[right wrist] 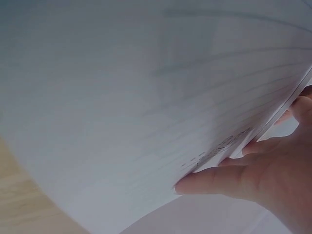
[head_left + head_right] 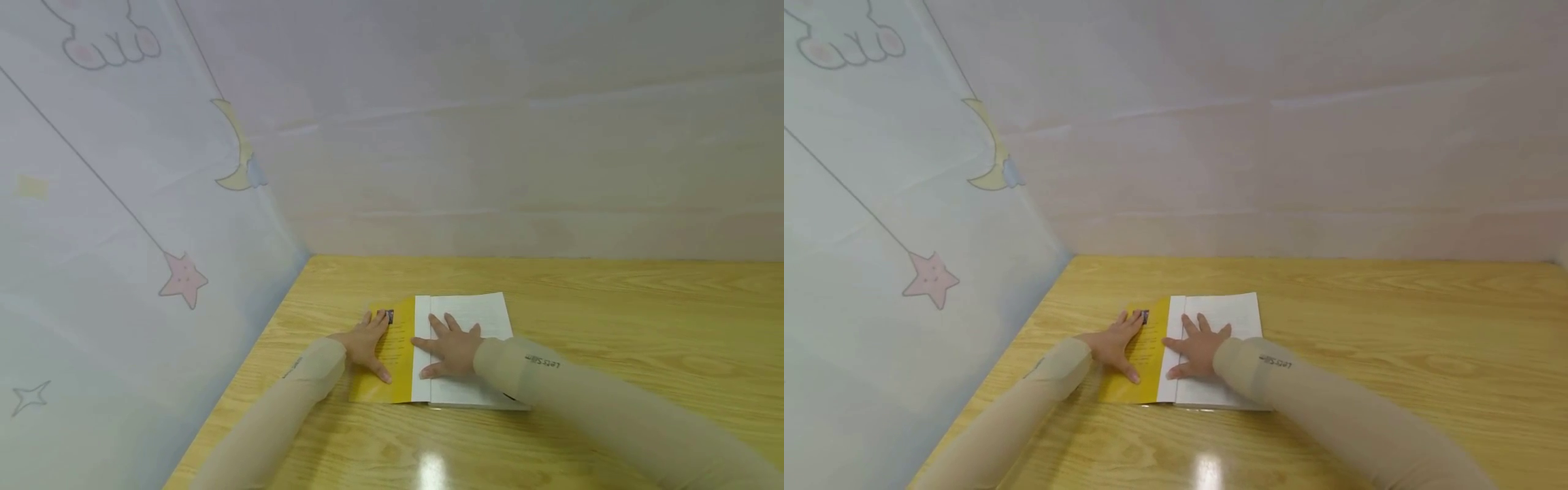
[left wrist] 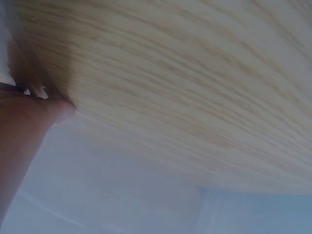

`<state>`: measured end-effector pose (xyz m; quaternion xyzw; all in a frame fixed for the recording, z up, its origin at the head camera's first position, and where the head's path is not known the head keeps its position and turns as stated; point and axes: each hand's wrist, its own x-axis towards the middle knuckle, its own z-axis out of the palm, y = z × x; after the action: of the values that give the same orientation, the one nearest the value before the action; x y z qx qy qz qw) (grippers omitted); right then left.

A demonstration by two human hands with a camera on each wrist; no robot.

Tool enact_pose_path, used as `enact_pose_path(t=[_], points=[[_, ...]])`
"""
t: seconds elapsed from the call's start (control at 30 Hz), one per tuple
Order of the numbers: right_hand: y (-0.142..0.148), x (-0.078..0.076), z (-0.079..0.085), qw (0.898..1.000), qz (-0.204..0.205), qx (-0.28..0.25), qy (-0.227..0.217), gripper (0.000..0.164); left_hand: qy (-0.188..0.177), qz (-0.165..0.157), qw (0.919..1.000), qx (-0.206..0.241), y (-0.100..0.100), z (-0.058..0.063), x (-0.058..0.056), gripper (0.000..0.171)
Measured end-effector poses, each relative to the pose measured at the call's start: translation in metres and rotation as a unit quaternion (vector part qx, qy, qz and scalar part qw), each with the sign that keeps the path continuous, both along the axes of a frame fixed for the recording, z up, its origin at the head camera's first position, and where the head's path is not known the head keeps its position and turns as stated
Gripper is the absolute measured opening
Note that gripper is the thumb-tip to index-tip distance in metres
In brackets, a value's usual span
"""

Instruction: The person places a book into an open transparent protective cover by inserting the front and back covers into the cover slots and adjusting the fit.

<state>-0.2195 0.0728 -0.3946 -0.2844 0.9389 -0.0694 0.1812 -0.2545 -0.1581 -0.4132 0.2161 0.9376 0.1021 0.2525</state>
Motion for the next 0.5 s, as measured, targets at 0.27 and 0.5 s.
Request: enact_pose_path(t=[0.27,0.5], points=[[-0.002,-0.004,-0.006,1.000,-0.003,0.000,0.003,0.072,-0.007,0.011,0.9999,0.007,-0.002,-0.005,-0.004,0.126],[-0.003,-0.007,-0.012,1.000,-0.003,-0.003,0.000,0.073,-0.008,0.010,0.9999,0.004,-0.002,-0.006,-0.006,0.127]])
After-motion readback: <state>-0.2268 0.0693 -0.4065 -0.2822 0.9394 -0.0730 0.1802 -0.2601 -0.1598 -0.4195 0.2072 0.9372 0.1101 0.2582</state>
